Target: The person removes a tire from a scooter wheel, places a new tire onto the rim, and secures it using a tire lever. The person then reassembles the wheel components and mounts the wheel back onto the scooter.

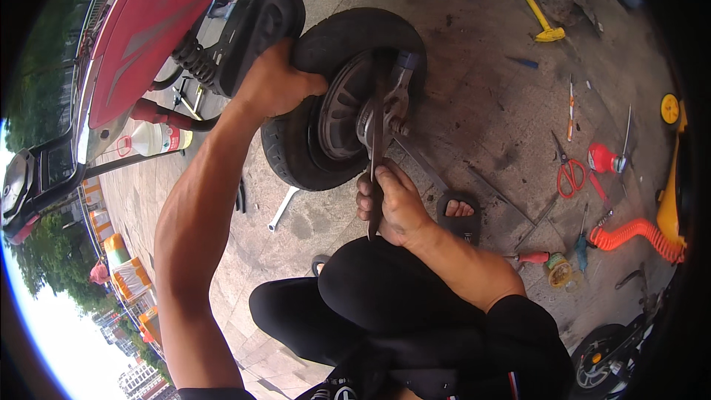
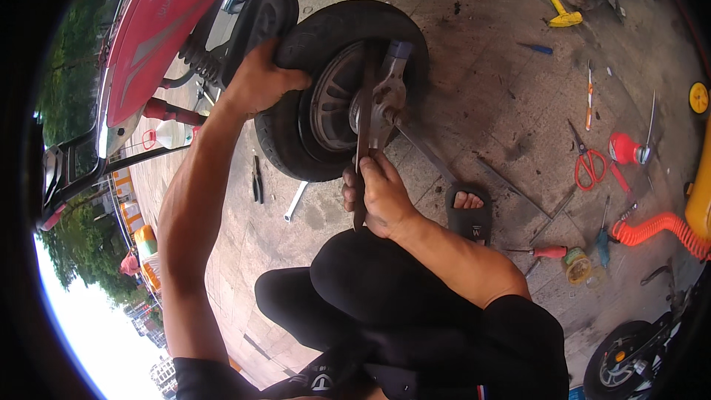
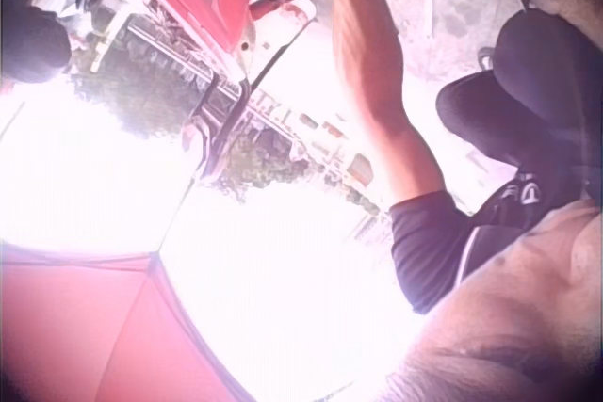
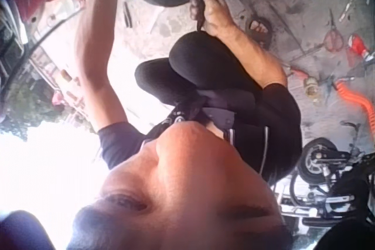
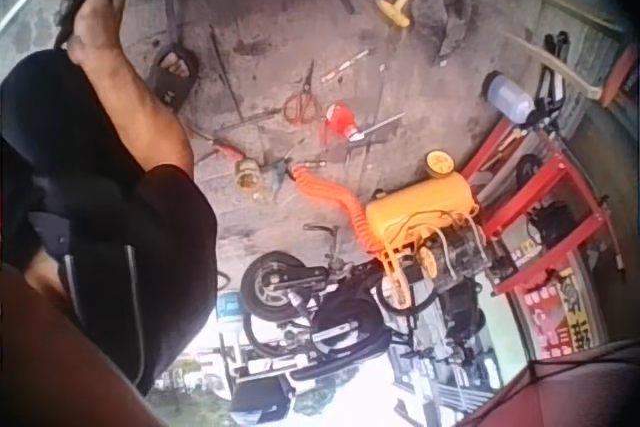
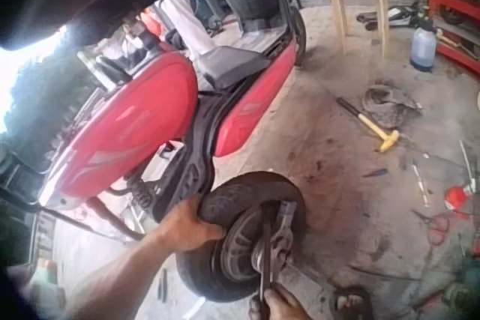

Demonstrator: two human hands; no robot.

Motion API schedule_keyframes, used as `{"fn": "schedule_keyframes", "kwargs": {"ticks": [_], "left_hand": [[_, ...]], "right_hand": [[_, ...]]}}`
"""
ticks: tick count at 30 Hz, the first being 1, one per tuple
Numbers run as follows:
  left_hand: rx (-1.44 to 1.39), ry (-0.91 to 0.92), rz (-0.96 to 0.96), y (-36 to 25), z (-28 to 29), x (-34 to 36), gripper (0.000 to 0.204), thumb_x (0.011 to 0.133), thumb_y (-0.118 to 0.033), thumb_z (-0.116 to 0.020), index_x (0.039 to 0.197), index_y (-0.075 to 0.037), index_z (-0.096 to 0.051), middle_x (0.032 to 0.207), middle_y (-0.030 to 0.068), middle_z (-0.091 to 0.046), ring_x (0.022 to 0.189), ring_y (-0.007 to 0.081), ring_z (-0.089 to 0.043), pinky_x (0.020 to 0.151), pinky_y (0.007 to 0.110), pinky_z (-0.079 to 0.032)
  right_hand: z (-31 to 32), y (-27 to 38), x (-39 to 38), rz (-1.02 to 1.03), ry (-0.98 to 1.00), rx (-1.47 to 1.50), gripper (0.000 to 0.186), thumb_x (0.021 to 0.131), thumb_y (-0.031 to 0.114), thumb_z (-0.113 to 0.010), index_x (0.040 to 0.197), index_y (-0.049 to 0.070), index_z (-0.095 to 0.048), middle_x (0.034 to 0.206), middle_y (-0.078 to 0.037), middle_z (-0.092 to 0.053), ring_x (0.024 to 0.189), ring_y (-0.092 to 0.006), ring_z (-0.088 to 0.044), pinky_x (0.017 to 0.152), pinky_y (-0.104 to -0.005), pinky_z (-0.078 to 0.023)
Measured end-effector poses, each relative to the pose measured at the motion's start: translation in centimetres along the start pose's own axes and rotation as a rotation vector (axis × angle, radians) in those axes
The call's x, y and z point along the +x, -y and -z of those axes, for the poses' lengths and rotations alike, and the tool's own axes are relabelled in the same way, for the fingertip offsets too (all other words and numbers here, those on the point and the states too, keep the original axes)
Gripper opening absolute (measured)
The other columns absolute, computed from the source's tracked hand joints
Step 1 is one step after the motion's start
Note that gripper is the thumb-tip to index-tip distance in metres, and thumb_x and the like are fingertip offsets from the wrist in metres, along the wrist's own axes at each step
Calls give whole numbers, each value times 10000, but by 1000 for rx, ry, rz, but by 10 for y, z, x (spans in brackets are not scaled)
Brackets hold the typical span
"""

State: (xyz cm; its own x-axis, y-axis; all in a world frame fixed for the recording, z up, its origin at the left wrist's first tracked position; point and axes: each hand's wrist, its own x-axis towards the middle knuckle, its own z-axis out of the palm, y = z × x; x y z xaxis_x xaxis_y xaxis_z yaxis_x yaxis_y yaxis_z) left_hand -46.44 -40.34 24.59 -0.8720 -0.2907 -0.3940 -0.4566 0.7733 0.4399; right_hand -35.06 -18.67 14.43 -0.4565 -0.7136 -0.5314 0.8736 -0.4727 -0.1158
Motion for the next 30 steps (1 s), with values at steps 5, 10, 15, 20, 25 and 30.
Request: {"fn": "schedule_keyframes", "kwargs": {"ticks": [5, 10, 15, 20, 25, 30], "left_hand": [[80, -36, -5, 4, -4, 1, 695, 588, -340, -771, 1140, 55, -619, 1096, 255, -662, 1085, 351, -631, 931, 377, -481], [127, -10, 23, 6, -5, 0, 733, 598, -377, -770, 1185, 34, -613, 1172, 250, -643, 1139, 351, -611, 966, 382, -476], [120, -47, -28, 18, 0, -4, 762, 610, -381, -765, 1219, 44, -595, 1196, 253, -633, 1158, 350, -601, 980, 387, -469], [79, -76, -47, 29, -2, -8, 738, 611, -365, -759, 1208, 37, -597, 1182, 256, -635, 1152, 355, -600, 976, 385, -470], [13, -119, -84, 34, -3, -20, 682, 624, -318, -744, 1195, 22, -591, 1155, 263, -639, 1127, 383, -602, 963, 399, -469], [-36, -103, -41, 42, -5, -23, 689, 623, -256, -731, 1229, 23, -558, 1147, 269, -632, 1114, 401, -598, 955, 410, -464]], "right_hand": [[-61, -28, 34, 75, -253, 141, 216, 1030, 369, -366, 936, 181, -420, 656, 33, -412, 519, -91, -381, 493, -261, -321], [-83, -34, 70, 309, -294, 156, 216, 1036, 406, -406, 1058, 191, -425, 677, 15, -405, 495, -95, -359, 451, -269, -315], [-68, -42, 41, 184, -342, -120, 186, 1040, 377, -406, 1064, 193, -429, 681, 18, -393, 507, -94, -351, 461, -269, -316], [-54, -24, 6, 64, -273, -288, 143, 1040, 341, -436, 1039, 197, -440, 742, 10, -410, 563, -100, -373, 513, -272, -326], [-44, 19, -17, -172, -223, -371, 115, 1048, 320, -414, 1050, 207, -433, 800, -4, -413, 611, -105, -391, 546, -289, -368], [-23, 37, -16, -285, -189, -591, 164, 1052, 306, -406, 1113, 155, -385, 820, -26, -414, 618, -125, -420, 553, -322, -415]]}}
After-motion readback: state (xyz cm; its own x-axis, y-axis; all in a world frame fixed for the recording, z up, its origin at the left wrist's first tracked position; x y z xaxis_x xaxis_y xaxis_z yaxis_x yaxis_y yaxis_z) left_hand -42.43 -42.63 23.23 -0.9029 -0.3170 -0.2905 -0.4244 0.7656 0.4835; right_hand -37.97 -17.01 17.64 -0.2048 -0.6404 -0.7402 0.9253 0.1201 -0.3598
